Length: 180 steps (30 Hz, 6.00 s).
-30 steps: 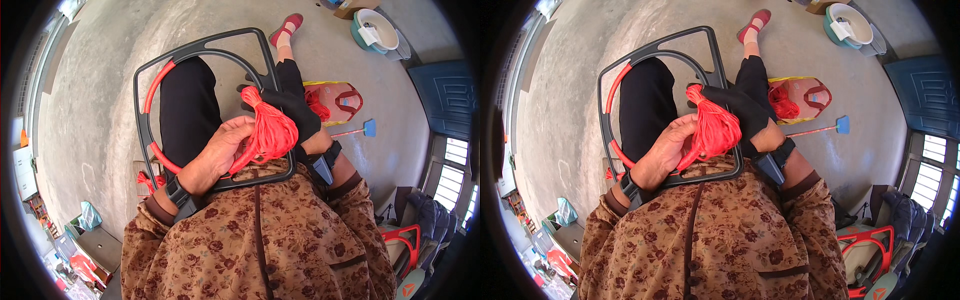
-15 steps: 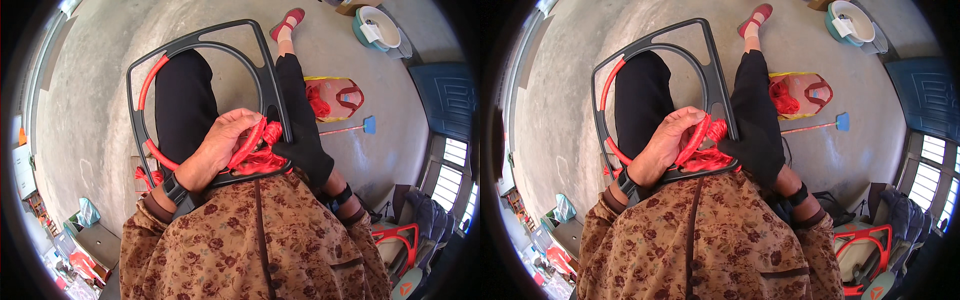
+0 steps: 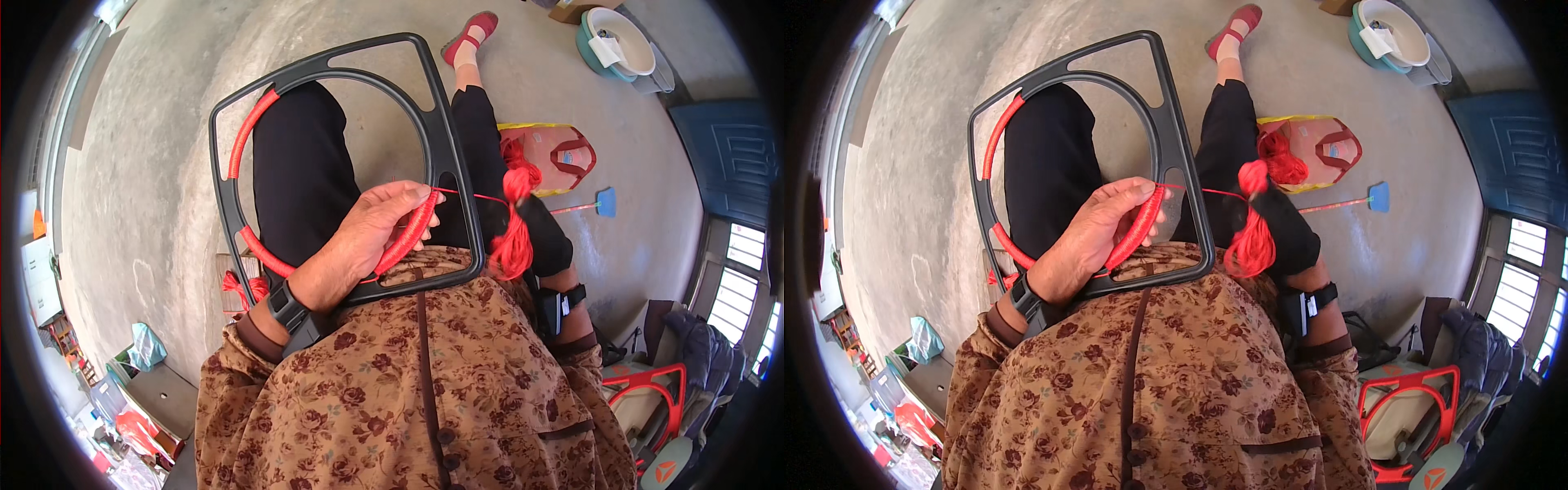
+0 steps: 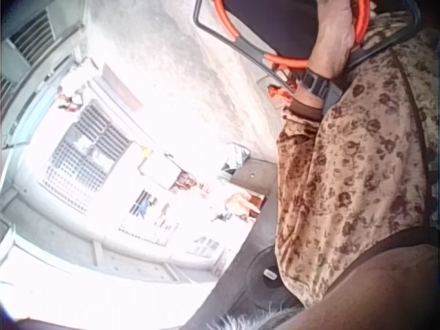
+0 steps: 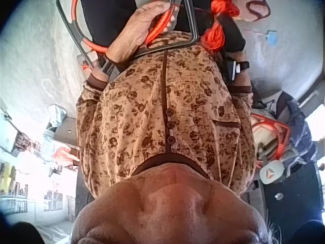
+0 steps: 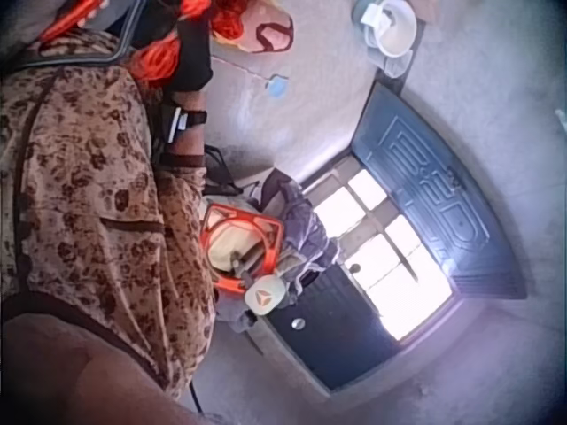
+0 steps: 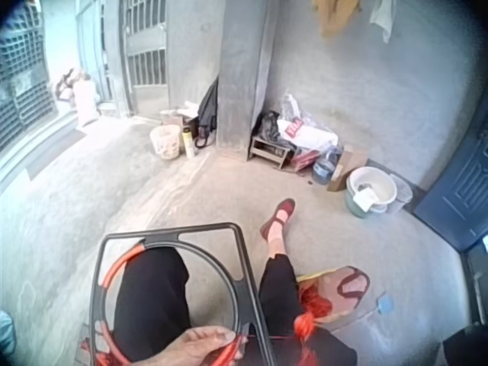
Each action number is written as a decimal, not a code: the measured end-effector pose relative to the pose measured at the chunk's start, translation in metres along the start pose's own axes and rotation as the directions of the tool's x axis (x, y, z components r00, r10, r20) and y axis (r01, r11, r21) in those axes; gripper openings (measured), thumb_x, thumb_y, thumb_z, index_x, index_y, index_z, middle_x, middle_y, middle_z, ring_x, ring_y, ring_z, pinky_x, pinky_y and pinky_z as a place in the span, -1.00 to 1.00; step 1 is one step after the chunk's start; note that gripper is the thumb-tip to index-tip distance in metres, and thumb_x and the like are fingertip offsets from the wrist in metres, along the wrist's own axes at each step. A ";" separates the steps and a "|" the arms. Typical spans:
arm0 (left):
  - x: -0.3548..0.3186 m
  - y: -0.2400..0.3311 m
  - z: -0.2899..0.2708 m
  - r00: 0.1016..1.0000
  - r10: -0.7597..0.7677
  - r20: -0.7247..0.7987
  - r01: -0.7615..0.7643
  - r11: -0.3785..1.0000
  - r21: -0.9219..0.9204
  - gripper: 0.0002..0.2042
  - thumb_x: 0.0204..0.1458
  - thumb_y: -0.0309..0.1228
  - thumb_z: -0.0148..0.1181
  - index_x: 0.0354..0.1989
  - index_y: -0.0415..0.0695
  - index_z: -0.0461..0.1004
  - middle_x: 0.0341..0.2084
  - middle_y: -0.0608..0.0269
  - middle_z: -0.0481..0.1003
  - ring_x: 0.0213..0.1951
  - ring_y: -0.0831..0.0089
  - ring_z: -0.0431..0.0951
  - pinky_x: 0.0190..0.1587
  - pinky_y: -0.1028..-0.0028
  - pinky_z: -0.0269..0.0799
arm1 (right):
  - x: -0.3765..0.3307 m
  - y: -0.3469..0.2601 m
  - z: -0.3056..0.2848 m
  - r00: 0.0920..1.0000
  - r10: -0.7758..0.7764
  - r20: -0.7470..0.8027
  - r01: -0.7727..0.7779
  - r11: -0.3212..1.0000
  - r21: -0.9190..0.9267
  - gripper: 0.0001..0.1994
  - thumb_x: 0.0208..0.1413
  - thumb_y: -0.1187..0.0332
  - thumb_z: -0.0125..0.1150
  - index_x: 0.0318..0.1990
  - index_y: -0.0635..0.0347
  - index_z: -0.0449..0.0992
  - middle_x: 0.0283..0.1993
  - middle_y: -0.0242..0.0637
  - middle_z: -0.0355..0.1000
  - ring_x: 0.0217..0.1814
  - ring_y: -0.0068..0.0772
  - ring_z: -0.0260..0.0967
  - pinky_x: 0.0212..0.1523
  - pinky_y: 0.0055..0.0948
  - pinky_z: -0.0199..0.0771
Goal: Winding a bright pink nylon cord around a square plastic frame structure.
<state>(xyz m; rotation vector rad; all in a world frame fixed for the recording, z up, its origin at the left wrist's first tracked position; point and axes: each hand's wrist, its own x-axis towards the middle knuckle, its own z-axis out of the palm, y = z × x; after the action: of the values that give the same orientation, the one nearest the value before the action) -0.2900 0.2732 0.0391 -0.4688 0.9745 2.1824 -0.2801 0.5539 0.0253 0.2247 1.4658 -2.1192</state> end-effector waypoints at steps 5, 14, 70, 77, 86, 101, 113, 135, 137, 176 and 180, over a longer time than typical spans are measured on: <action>-0.001 0.001 0.001 1.000 0.000 0.024 -0.002 0.999 0.051 -0.70 0.21 -0.22 0.12 -0.14 -0.24 0.52 -0.49 0.25 0.56 -0.55 0.56 0.55 -0.51 0.59 0.53 | 0.021 0.005 0.001 0.932 -0.250 -0.261 0.314 0.919 0.240 -0.58 0.36 0.04 -0.13 0.07 0.21 0.35 -0.12 -0.25 0.46 -0.13 -0.40 0.44 0.01 -0.36 0.42; -0.006 -0.001 -0.008 0.998 0.047 0.041 -0.052 0.987 0.150 -0.72 0.22 -0.26 0.11 -0.19 -0.28 0.54 -0.49 0.19 0.56 -0.55 0.53 0.56 -0.49 0.57 0.55 | 0.025 0.004 0.005 1.000 0.007 0.018 -0.017 0.763 0.646 -0.61 0.32 0.01 -0.05 -0.05 0.18 0.37 -0.59 -0.59 0.07 -0.64 -0.68 0.00 -0.49 -0.58 0.08; 0.007 0.004 0.012 0.989 0.146 0.025 -0.147 0.988 0.052 -0.85 0.17 -0.36 0.19 -0.31 -0.20 0.52 -0.44 0.35 0.54 -0.42 0.66 0.51 -0.31 0.65 0.45 | 0.039 -0.018 0.064 0.962 -0.201 0.183 0.271 0.655 -0.705 -0.52 0.00 0.34 0.32 0.08 0.33 0.39 -0.20 -0.21 0.45 -0.12 -0.35 0.41 -0.01 -0.42 0.38; 0.002 0.017 0.012 0.993 0.107 -0.046 -0.098 0.982 0.162 -0.84 0.19 -0.32 0.17 -0.31 -0.15 0.47 -0.50 0.35 0.49 -0.52 0.61 0.51 -0.41 0.56 0.52 | 0.023 -0.005 0.066 0.985 0.027 0.168 -0.035 0.999 0.041 -0.56 0.07 0.36 0.29 0.08 0.35 0.39 -0.06 -0.27 0.43 0.04 -0.52 0.32 0.10 -0.46 0.33; -0.001 0.031 0.031 0.997 0.043 -0.062 -0.030 0.979 0.201 -0.80 0.21 -0.23 0.13 -0.30 -0.12 0.43 -0.46 0.27 0.53 -0.46 0.54 0.55 -0.40 0.56 0.52 | 0.010 -0.001 0.004 0.999 0.040 -0.019 -0.031 0.942 0.335 -0.66 0.24 0.24 0.14 0.06 0.26 0.42 -0.07 -0.29 0.45 -0.07 -0.52 0.40 -0.03 -0.51 0.44; 0.012 0.025 0.037 0.996 0.040 -0.074 -0.025 0.981 0.191 -0.82 0.21 -0.26 0.11 -0.29 -0.12 0.42 -0.50 0.18 0.54 -0.52 0.45 0.56 -0.45 0.50 0.53 | -0.022 0.030 -0.134 0.809 0.108 -0.578 0.043 0.969 0.242 -0.62 0.24 0.05 0.11 -0.08 0.22 0.48 -0.48 -0.47 0.35 -0.54 -0.52 0.30 -0.50 -0.49 0.32; 0.014 0.015 0.044 0.998 -0.039 -0.040 0.045 0.985 0.164 -0.87 0.15 -0.36 0.16 -0.35 -0.16 0.46 -0.50 0.12 0.57 -0.52 0.39 0.59 -0.41 0.47 0.56 | 0.083 -0.038 0.022 0.782 -0.565 -0.262 0.380 0.767 -0.518 -0.78 0.11 0.33 0.25 -0.14 0.26 0.54 -0.27 -0.40 0.48 -0.31 -0.49 0.43 -0.25 -0.48 0.44; 0.018 0.004 0.022 0.993 0.106 -0.059 -0.100 0.990 0.102 -0.86 0.13 -0.41 0.21 -0.25 -0.23 0.51 -0.39 0.27 0.56 -0.37 0.50 0.58 -0.26 0.48 0.56 | 0.033 -0.013 0.048 0.973 -0.201 0.111 0.230 0.854 -0.467 -0.58 0.02 0.27 0.36 -0.08 0.40 0.41 -0.21 -0.32 0.44 -0.23 -0.60 0.34 -0.21 -0.49 0.39; 0.019 0.005 0.024 0.994 0.102 -0.033 -0.099 0.991 0.087 -0.86 0.16 -0.39 0.18 -0.28 -0.23 0.49 -0.45 0.26 0.56 -0.48 0.52 0.56 -0.34 0.50 0.55 | 0.022 -0.002 0.042 0.990 -0.074 0.118 0.127 0.824 -0.552 -0.53 -0.02 0.22 0.40 -0.07 0.41 0.42 -0.21 -0.32 0.46 -0.20 -0.58 0.34 -0.18 -0.48 0.40; 0.012 0.014 0.029 1.000 0.001 -0.025 0.002 0.993 0.114 -0.86 0.14 -0.35 0.18 -0.35 -0.15 0.47 -0.50 0.13 0.57 -0.54 0.43 0.58 -0.43 0.49 0.56 | 0.093 -0.011 -0.001 0.753 -0.555 -0.354 0.385 0.807 -0.447 -0.78 0.07 0.34 0.28 -0.17 0.24 0.50 -0.29 -0.40 0.44 -0.28 -0.61 0.33 -0.24 -0.56 0.37; 0.014 0.011 0.029 0.998 -0.051 -0.027 0.053 0.994 0.093 -0.85 0.15 -0.31 0.16 -0.34 -0.13 0.45 -0.52 0.14 0.56 -0.56 0.40 0.58 -0.46 0.49 0.54 | 0.114 -0.015 0.040 0.992 -0.109 0.058 0.087 0.950 0.301 -0.78 0.12 0.35 0.24 -0.14 0.25 0.48 -0.27 -0.39 0.43 -0.24 -0.66 0.35 -0.22 -0.57 0.39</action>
<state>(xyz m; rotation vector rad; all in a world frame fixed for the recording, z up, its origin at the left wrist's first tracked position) -0.3089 0.2955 0.0558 -0.4723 1.0607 2.0794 -0.3768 0.4822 0.0042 0.1844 1.1312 -2.3994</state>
